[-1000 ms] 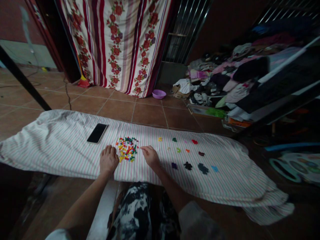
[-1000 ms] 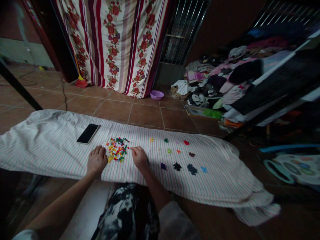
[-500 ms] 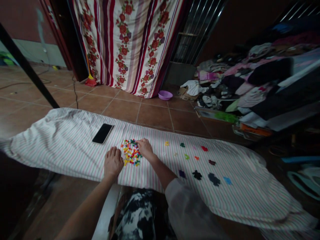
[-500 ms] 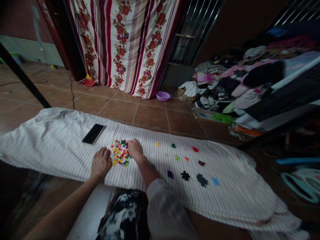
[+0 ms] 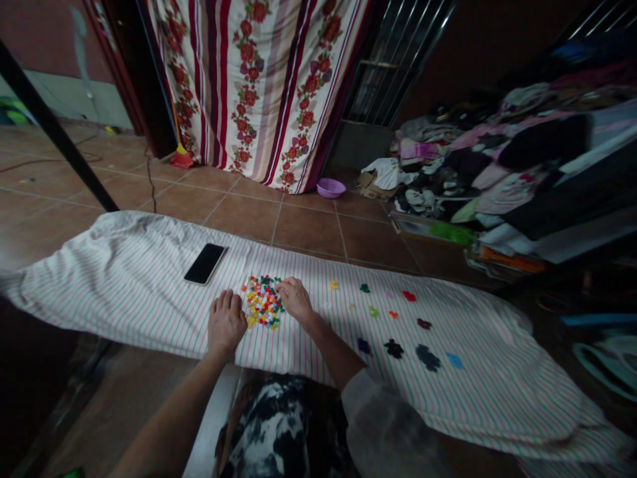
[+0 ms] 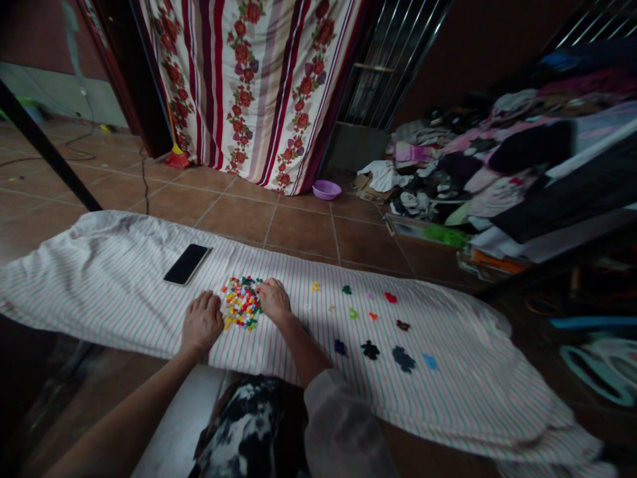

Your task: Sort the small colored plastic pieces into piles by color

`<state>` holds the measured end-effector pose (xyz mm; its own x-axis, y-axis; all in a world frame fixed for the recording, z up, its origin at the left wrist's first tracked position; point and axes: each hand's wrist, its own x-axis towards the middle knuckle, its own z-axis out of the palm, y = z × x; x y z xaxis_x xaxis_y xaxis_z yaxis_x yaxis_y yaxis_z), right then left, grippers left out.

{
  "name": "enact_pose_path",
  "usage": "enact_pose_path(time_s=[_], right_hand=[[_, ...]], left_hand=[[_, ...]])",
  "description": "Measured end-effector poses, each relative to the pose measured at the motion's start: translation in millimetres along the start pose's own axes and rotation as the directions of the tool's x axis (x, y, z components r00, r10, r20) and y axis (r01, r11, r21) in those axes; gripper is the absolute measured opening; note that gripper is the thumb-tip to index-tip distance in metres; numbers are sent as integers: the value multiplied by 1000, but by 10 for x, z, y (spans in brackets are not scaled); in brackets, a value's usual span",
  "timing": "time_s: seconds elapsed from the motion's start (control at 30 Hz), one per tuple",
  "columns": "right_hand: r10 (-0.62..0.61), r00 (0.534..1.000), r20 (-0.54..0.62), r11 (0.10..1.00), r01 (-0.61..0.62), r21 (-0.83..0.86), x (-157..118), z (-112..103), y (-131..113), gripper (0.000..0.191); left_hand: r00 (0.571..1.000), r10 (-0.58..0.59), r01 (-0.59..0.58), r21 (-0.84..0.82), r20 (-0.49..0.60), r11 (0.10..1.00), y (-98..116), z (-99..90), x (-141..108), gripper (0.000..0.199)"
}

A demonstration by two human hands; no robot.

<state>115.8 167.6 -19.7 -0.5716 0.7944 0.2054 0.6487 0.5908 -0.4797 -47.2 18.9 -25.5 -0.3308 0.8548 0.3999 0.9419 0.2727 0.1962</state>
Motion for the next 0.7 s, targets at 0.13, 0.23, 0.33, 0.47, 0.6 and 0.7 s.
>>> enact_pose_path(time_s=[0.13, 0.23, 0.33, 0.47, 0.6, 0.7], right_hand=[[14, 1000, -20, 1000, -14, 4, -3, 8, 75, 28], [26, 1000, -10, 1000, -26, 3, 8, -10, 99, 27], [44, 999, -9, 999, -44, -9, 24, -26, 97, 26], [60, 998, -16, 998, -61, -28, 53, -27, 72, 24], [65, 998, 22, 995, -64, -74, 103, -37, 20, 22], [57, 996, 62, 992, -50, -120, 147, -59, -35, 24]], left_hand=[[1000, -1, 1, -14, 10, 1000, 3, -9, 3, 30], [1000, 2, -2, -9, 9, 1000, 5, -5, 1, 30], [1000, -2, 2, -6, 10, 1000, 5, 3, -1, 30], [1000, 0, 0, -16, 12, 1000, 1, 8, -1, 30], [999, 24, -24, 15, -21, 1000, -6, 17, 0, 30], [999, 29, -28, 40, -34, 999, -11, 28, 1, 30]])
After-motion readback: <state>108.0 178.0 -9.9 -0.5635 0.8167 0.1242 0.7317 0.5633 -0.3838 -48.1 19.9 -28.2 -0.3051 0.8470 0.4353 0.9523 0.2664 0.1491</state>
